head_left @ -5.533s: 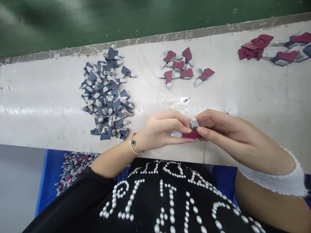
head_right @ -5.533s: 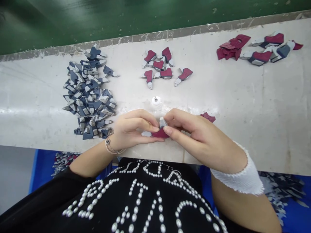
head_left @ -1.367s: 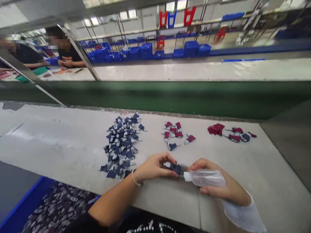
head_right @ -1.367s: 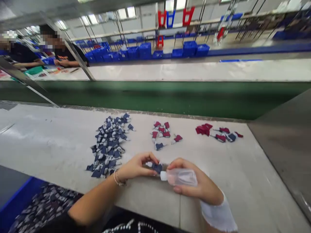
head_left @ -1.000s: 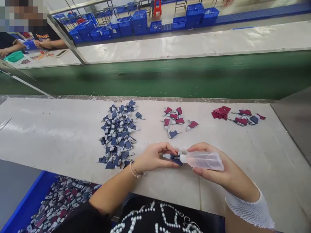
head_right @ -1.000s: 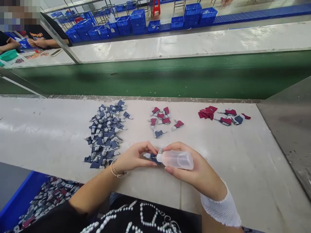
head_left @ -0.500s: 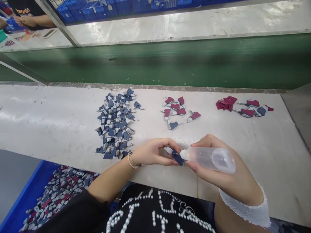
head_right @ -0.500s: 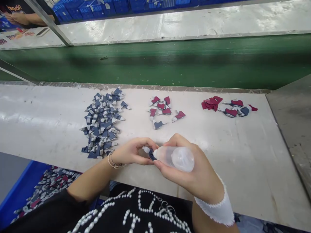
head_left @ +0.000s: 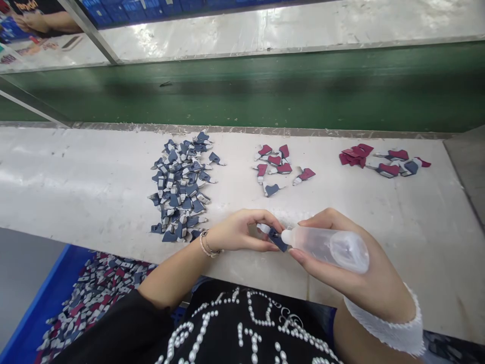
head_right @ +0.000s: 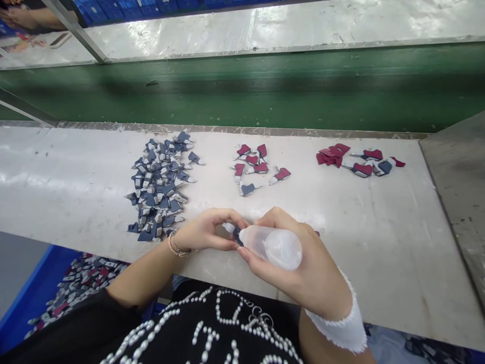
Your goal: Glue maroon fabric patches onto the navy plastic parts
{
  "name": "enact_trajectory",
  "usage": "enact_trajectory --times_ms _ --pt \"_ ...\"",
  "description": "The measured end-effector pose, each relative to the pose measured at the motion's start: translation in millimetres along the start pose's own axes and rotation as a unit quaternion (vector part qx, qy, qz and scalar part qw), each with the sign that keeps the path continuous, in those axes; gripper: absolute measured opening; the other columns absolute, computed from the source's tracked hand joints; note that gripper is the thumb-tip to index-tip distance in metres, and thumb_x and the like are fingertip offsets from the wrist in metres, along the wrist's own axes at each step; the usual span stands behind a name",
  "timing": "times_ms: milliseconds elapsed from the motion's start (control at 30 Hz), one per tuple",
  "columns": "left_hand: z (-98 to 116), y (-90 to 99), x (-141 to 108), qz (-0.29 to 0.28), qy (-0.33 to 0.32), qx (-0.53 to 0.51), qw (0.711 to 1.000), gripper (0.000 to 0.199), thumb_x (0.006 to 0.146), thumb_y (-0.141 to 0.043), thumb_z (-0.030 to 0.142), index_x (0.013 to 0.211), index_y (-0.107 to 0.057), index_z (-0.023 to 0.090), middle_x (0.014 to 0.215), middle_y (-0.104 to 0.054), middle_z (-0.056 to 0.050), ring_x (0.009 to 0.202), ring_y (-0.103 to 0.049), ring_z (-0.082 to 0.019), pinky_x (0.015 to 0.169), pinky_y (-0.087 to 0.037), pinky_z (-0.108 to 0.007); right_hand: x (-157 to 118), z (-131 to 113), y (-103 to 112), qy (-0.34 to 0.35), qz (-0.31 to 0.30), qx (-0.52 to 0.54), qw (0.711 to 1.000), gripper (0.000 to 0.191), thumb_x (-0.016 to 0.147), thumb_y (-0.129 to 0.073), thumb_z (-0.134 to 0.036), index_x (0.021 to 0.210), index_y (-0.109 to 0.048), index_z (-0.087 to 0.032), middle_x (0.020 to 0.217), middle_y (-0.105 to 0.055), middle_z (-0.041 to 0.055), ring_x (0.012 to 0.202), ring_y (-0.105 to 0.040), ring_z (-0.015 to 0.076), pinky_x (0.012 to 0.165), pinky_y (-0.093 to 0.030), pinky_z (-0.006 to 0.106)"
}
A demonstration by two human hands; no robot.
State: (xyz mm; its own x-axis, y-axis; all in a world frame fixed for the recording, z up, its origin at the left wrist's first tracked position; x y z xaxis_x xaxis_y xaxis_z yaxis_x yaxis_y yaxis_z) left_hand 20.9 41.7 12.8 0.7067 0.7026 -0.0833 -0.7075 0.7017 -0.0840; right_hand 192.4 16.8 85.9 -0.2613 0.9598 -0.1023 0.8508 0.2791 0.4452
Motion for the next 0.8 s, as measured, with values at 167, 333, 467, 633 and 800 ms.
enact_trajectory --times_ms 167,333,467,633,800 --pt "0 0.5 0 0.000 0.001 0.009 1.000 0.030 0.080 -0.080 0.027 0.105 -0.070 0.014 0.107 -0.073 -0.010 0.096 -0.071 -0.019 0.084 -0.062 -0.032 -2 3 -1 0.022 -0.025 0.000 0.999 0.022 0.085 -0.075 -0.042 0.085 -0.059 -0.026 0.073 -0.068 -0.0011 0.058 -0.063 0.0167 0.048 -0.048 0.027" --pt "-2 0.0 -1 -0.001 0.009 0.009 1.000 0.030 0.079 -0.081 0.027 0.105 -0.070 0.015 0.107 -0.073 -0.010 0.096 -0.071 -0.019 0.084 -0.062 -0.031 -4 -1 0 0.048 -0.016 -0.020 0.999 0.022 0.086 -0.074 -0.042 0.086 -0.060 -0.025 0.070 -0.064 -0.0030 0.055 -0.061 0.0144 0.047 -0.047 0.026" --pt "-2 -1.0 0 0.002 0.008 0.004 1.000 0.029 0.079 -0.080 0.026 0.104 -0.070 0.015 0.105 -0.073 -0.010 0.096 -0.071 -0.020 0.083 -0.062 -0.032 -5 -4 -1 0.063 -0.014 -0.037 0.997 0.018 0.088 -0.073 -0.039 0.090 -0.062 -0.025 0.073 -0.066 -0.0029 0.059 -0.063 0.0148 0.051 -0.048 0.027" --pt "-2 -1.0 0 0.004 0.008 0.006 1.000 0.028 0.079 -0.080 0.027 0.103 -0.071 0.015 0.104 -0.073 -0.009 0.097 -0.071 -0.020 0.084 -0.063 -0.033 -5 -8 -2 0.071 -0.013 -0.055 0.996 0.014 0.091 -0.071 -0.038 0.094 -0.064 -0.027 0.079 -0.068 -0.0018 0.067 -0.067 0.0166 0.055 -0.050 0.028" --pt "-1 0.6 0 0.018 -0.003 0.022 1.000 0.030 0.077 -0.082 0.026 0.102 -0.071 0.015 0.103 -0.074 -0.010 0.099 -0.071 -0.021 0.089 -0.061 -0.033 -5 -9 -7 0.073 -0.048 -0.052 0.995 0.015 0.092 -0.069 -0.039 0.100 -0.065 -0.027 0.085 -0.072 -0.0010 0.073 -0.069 0.0179 0.060 -0.051 0.030"
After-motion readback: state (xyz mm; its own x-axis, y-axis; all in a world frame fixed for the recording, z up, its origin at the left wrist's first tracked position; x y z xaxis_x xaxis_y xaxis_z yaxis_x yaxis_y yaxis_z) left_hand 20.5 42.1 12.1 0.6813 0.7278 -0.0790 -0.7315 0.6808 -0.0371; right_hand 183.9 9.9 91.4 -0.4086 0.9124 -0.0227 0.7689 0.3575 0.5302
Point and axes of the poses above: each hand's wrist, its own x-axis towards the middle knuckle, its own y-axis out of the back of the hand, z = x × y, the point moved 5 cm from there along x, towards the middle knuckle
